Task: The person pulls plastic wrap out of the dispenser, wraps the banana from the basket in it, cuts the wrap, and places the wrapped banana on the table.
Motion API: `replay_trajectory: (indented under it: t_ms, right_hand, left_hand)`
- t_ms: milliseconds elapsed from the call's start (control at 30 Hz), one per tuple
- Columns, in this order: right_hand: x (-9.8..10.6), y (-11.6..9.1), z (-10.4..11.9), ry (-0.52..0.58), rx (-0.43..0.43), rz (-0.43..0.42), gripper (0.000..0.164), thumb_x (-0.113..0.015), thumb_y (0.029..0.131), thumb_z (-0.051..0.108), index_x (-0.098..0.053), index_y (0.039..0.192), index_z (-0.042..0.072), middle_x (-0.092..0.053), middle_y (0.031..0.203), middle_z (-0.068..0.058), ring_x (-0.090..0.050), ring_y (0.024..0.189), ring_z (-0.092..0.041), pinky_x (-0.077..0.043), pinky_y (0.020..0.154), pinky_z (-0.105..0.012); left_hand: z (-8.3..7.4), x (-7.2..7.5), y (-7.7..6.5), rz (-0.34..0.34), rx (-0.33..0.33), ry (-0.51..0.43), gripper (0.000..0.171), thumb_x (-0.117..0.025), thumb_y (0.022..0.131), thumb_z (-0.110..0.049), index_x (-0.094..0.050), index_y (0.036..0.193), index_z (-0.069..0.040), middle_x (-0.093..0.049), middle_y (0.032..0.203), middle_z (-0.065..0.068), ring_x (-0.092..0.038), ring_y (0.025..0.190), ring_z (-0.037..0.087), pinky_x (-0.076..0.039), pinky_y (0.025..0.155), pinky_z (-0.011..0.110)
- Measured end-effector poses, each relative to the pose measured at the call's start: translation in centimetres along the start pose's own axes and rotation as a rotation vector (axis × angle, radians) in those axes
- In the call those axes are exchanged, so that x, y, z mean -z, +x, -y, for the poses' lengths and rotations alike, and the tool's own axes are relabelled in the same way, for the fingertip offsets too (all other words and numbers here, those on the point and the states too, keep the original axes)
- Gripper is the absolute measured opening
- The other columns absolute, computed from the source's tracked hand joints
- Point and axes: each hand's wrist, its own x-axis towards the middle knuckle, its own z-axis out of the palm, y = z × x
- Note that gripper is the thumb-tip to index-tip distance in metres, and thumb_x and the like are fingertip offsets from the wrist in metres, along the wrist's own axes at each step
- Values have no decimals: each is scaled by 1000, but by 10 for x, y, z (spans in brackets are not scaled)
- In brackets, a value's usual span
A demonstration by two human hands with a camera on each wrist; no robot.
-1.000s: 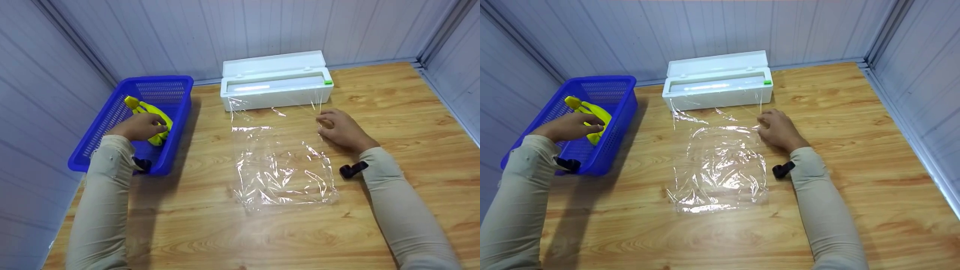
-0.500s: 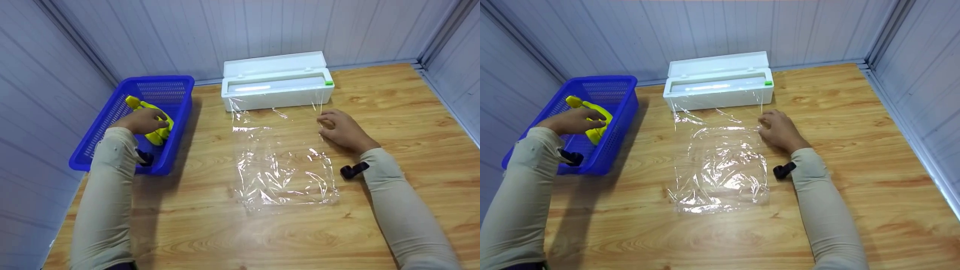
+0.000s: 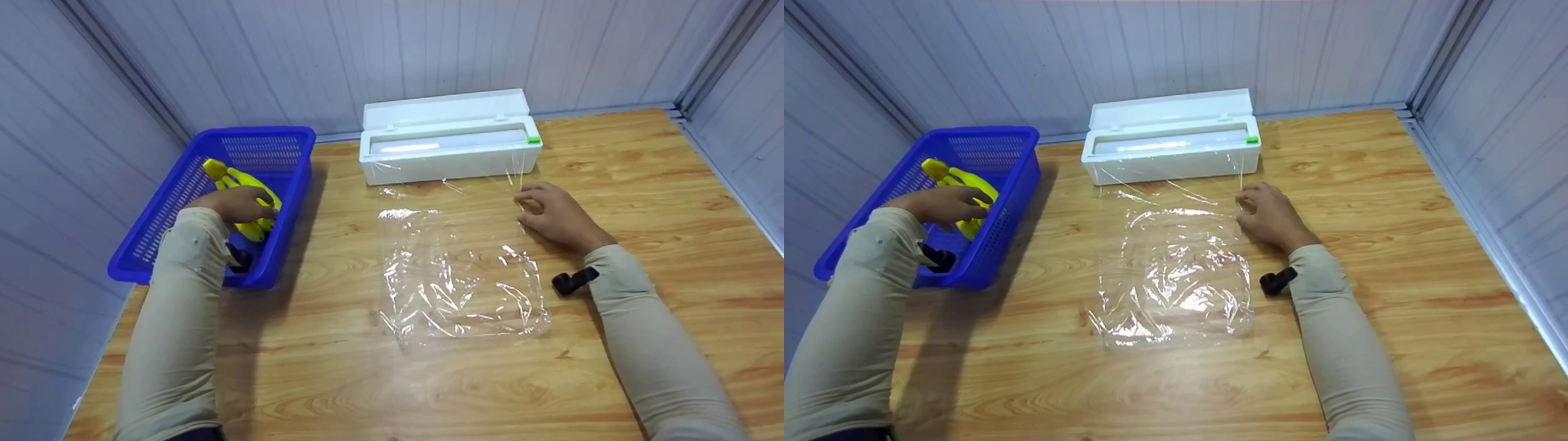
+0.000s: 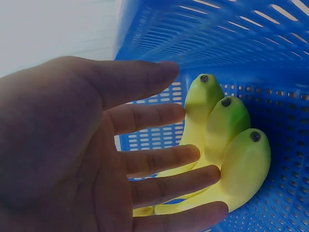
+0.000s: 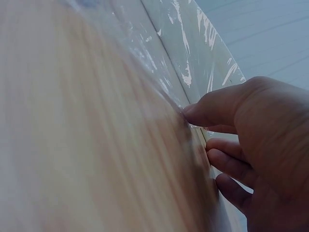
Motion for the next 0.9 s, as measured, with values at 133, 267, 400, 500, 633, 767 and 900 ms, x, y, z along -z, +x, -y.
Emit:
replay_trajectory:
  t_ms: [133, 267, 400, 500, 633, 767, 900]
  right_hand:
    - [0, -1, -1, 2, 12, 2, 41, -71, 91, 10, -63, 129, -4, -50, 141, -24, -41, 133, -46, -27, 113, -59]
    - [1, -2, -1, 5, 21, 10, 41, -70, 91, 9, -62, 129, -5, -50, 141, -26, -42, 133, -47, -27, 112, -59]
    - [1, -2, -1, 0, 20, 5, 41, -70, 92, 10, -62, 129, -5, -51, 140, -25, -41, 133, -47, -27, 113, -59]
    - [0, -1, -1, -1, 10, -1, 41, -71, 92, 11, -62, 129, -4, -51, 140, -24, -42, 133, -46, -27, 113, -59]
    - [-4, 0, -2, 4, -10, 9, 42, -71, 92, 12, -62, 129, -3, -50, 142, -23, -41, 134, -44, -26, 114, -58]
    - [-4, 1, -3, 0, -6, 6, 42, -71, 91, 11, -63, 129, -3, -50, 142, -24, -41, 134, -45, -26, 114, -58]
    - [-3, 1, -3, 0, -5, -8, 41, -71, 90, 11, -63, 127, -3, -51, 141, -24, -41, 134, -45, -26, 114, -58]
  left_hand:
    - [0, -2, 2, -2, 3, -7, 67, -51, 102, -40, -31, 154, -3, -36, 151, 27, -45, 128, 44, -43, 101, 59]
    - [1, -3, 4, -13, 13, 32, 69, -52, 101, -39, -28, 155, -3, -35, 152, 28, -45, 127, 46, -45, 99, 60]
    - [2, -4, 6, -31, 29, 99, 74, -53, 100, -44, -28, 155, -1, -36, 151, 29, -40, 133, 48, -36, 104, 66]
    - [6, -6, 8, -41, 33, 150, 78, -53, 99, -47, -29, 153, 3, -36, 150, 31, -37, 134, 50, -29, 106, 69]
    - [13, -7, 11, -35, 58, 173, 86, -51, 98, -52, -23, 154, 7, -13, 155, 41, -26, 137, 59, -24, 106, 73]
    - [18, -7, 11, -29, 93, 164, 94, -50, 97, -59, -15, 155, 7, 7, 152, 46, -15, 136, 65, -20, 105, 76]
    - [20, -7, 11, -34, 101, 173, 96, -51, 97, -59, -17, 154, 10, 6, 151, 48, -20, 134, 64, -22, 106, 74]
